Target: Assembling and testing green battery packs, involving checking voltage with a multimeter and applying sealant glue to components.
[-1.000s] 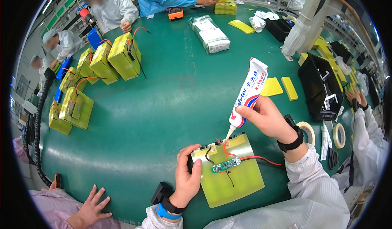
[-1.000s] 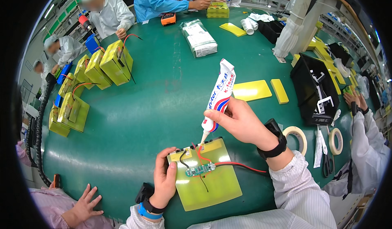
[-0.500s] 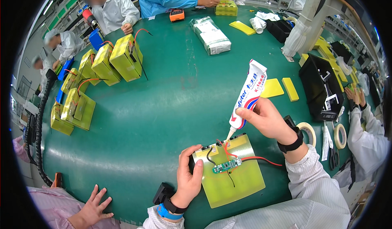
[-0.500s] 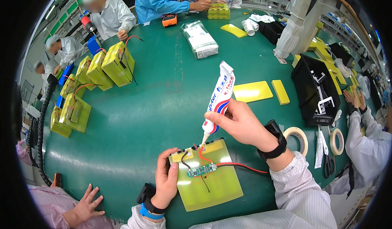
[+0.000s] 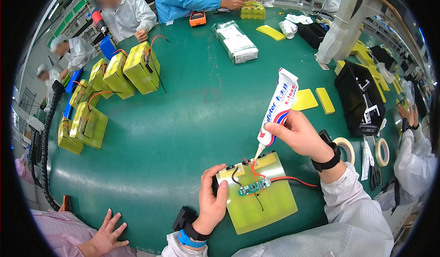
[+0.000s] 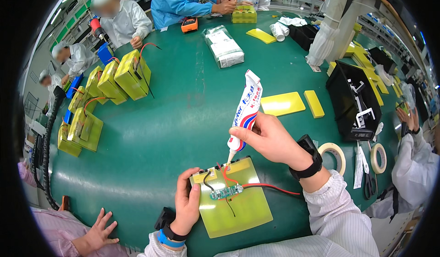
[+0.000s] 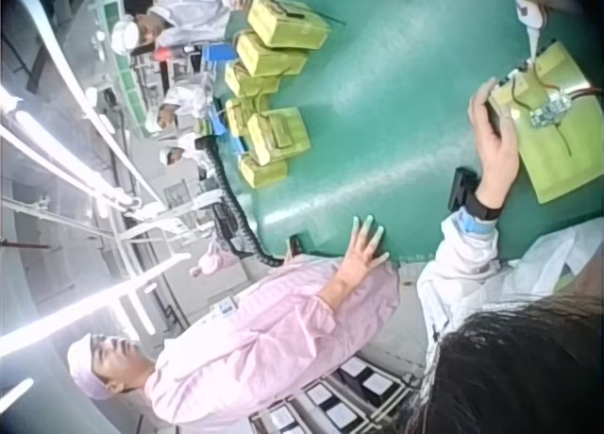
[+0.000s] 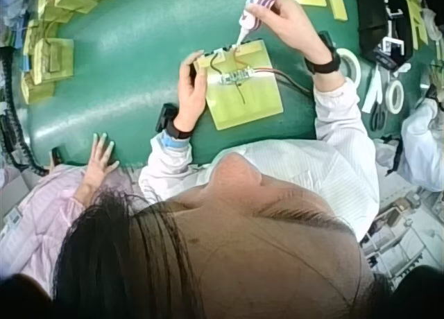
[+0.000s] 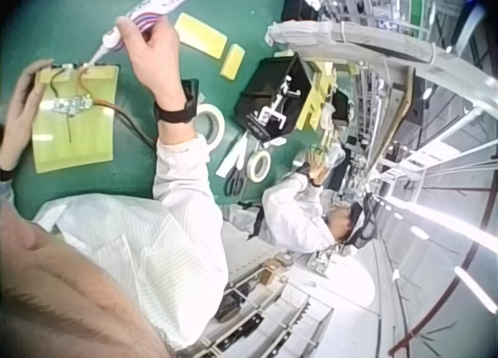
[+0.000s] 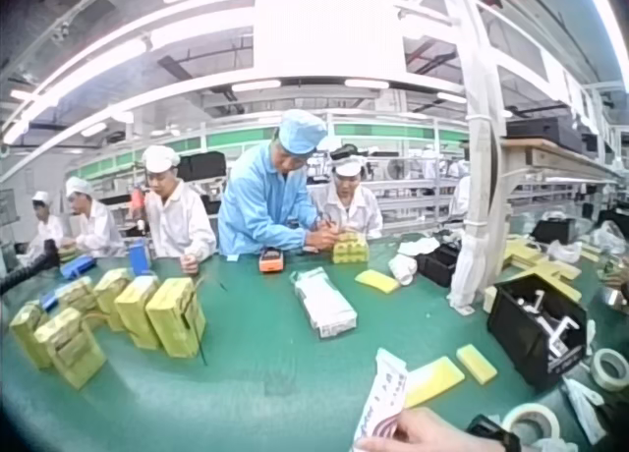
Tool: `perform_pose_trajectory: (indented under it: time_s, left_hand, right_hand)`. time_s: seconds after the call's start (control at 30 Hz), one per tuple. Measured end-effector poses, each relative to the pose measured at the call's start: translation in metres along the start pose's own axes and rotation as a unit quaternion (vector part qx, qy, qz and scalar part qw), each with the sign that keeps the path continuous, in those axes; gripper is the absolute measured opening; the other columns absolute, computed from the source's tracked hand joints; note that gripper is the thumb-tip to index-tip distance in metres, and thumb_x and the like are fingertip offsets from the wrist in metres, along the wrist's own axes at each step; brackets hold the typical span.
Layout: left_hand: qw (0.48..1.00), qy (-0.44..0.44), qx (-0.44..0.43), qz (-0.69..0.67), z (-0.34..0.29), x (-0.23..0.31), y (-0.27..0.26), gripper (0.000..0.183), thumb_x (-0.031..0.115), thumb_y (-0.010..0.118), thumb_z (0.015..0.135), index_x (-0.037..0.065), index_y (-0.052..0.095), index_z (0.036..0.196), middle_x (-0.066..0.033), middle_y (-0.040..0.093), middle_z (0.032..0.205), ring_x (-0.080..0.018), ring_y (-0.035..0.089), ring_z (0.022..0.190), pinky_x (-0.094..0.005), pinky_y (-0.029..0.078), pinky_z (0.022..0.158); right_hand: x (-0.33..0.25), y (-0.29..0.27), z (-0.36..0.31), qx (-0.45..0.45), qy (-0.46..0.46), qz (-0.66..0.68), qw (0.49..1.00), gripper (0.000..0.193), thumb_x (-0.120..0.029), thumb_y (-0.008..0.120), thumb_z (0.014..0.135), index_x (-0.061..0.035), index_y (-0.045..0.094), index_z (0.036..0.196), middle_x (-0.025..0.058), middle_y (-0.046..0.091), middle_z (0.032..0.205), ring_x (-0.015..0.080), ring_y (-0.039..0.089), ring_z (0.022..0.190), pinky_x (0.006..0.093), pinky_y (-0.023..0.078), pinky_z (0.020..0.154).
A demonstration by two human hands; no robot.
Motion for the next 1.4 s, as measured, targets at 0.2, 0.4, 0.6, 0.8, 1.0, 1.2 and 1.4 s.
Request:
perform_pose_trajectory:
  time_s: [0.2, 0.4, 0.6, 0.8, 1.0, 1.2, 1.4]
  left_hand:
    - [1.0, -0.002, -0.001, -0.002, 0.0, 0.0, 0.0, 0.035, 0.002, 0.05, 0.088, 0.001, 0.049, 0.123, -0.0126, 0.052, 0.118, -0.0221, 0.049, 0.11, -0.0319, 0.036, 0.098]
    - [1.0, -0.002, 0.001, -0.002, -0.001, -0.001, 0.0, 0.034, 0.002, 0.05, 0.088, 0.001, 0.049, 0.122, -0.0126, 0.052, 0.118, -0.0228, 0.049, 0.111, -0.0322, 0.036, 0.098]
    - [1.0, 0.0, -0.001, 0.009, 0.001, 0.001, 0.001, 0.034, 0.006, 0.05, 0.089, 0.002, 0.049, 0.122, -0.0125, 0.052, 0.117, -0.0241, 0.049, 0.11, -0.0327, 0.036, 0.098]
    - [1.0, 0.014, 0.003, 0.019, 0.001, 0.003, 0.0, 0.033, 0.007, 0.051, 0.089, 0.003, 0.05, 0.122, -0.0118, 0.052, 0.115, -0.0234, 0.049, 0.107, -0.0327, 0.037, 0.095]
    - [1.0, 0.003, 0.005, 0.009, 0.001, 0.003, 0.0, 0.032, 0.006, 0.051, 0.089, 0.004, 0.051, 0.121, -0.0112, 0.053, 0.113, -0.0239, 0.049, 0.105, -0.033, 0.037, 0.095]
    - [1.0, 0.007, 0.006, 0.01, 0.002, 0.005, 0.0, 0.033, 0.006, 0.052, 0.089, 0.004, 0.051, 0.122, -0.011, 0.054, 0.113, -0.0244, 0.048, 0.105, -0.0333, 0.037, 0.095]
    - [0.996, 0.037, -0.029, 0.071, 0.001, 0.007, 0.002, 0.033, 0.007, 0.045, 0.096, 0.001, 0.043, 0.128, -0.0089, 0.053, 0.117, -0.0141, 0.051, 0.106, -0.0276, 0.04, 0.092]
  right_hand:
    - [0.0, 0.0, 0.0, -0.004, -0.002, -0.007, 1.0, 0.023, -0.021, 0.063, 0.091, 0.0012, 0.058, 0.095, 0.0057, 0.066, 0.084, 0.0088, 0.061, 0.075, 0.0246, 0.048, 0.066]
    - [0.003, -0.002, 0.002, 0.006, 0.006, 0.01, 1.0, 0.025, -0.023, 0.062, 0.091, 0.0007, 0.058, 0.094, 0.0048, 0.065, 0.084, 0.0083, 0.06, 0.073, 0.0235, 0.048, 0.065]
    - [0.013, -0.017, 0.003, 0.088, 0.059, 0.05, 0.993, 0.03, -0.034, 0.055, 0.095, -0.0051, 0.059, 0.087, -0.0017, 0.054, 0.068, 0.0032, 0.041, 0.055, 0.0198, 0.033, 0.049]
    - [0.008, -0.004, -0.007, 0.066, 0.085, 0.273, 0.956, 0.032, -0.035, 0.053, 0.097, -0.0068, 0.059, 0.082, -0.0013, 0.055, 0.068, 0.0043, 0.043, 0.057, 0.0201, 0.033, 0.05]
    - [-0.017, 0.038, -0.028, -0.029, 0.033, 0.129, 0.991, 0.026, -0.024, 0.059, 0.093, 0.0015, 0.062, 0.095, 0.0055, 0.066, 0.086, 0.0093, 0.06, 0.076, 0.0245, 0.048, 0.067]
    - [-0.016, 0.045, -0.029, -0.056, 0.016, 0.031, 0.998, 0.022, -0.019, 0.063, 0.089, 0.0029, 0.064, 0.094, 0.0091, 0.067, 0.089, 0.0129, 0.064, 0.08, 0.028, 0.049, 0.07]
    - [-0.031, 0.05, -0.034, -0.051, -0.084, -0.048, 0.994, 0.017, -0.015, 0.065, 0.087, 0.0019, 0.067, 0.09, 0.0082, 0.069, 0.082, 0.0139, 0.064, 0.072, 0.0261, 0.048, 0.063]
Point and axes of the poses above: each hand's wrist, its own z-axis towards the middle knuckle, its own y-axis out of the palm, x = y × z, the point moved 9 cm from there along z, towards the middle knuckle
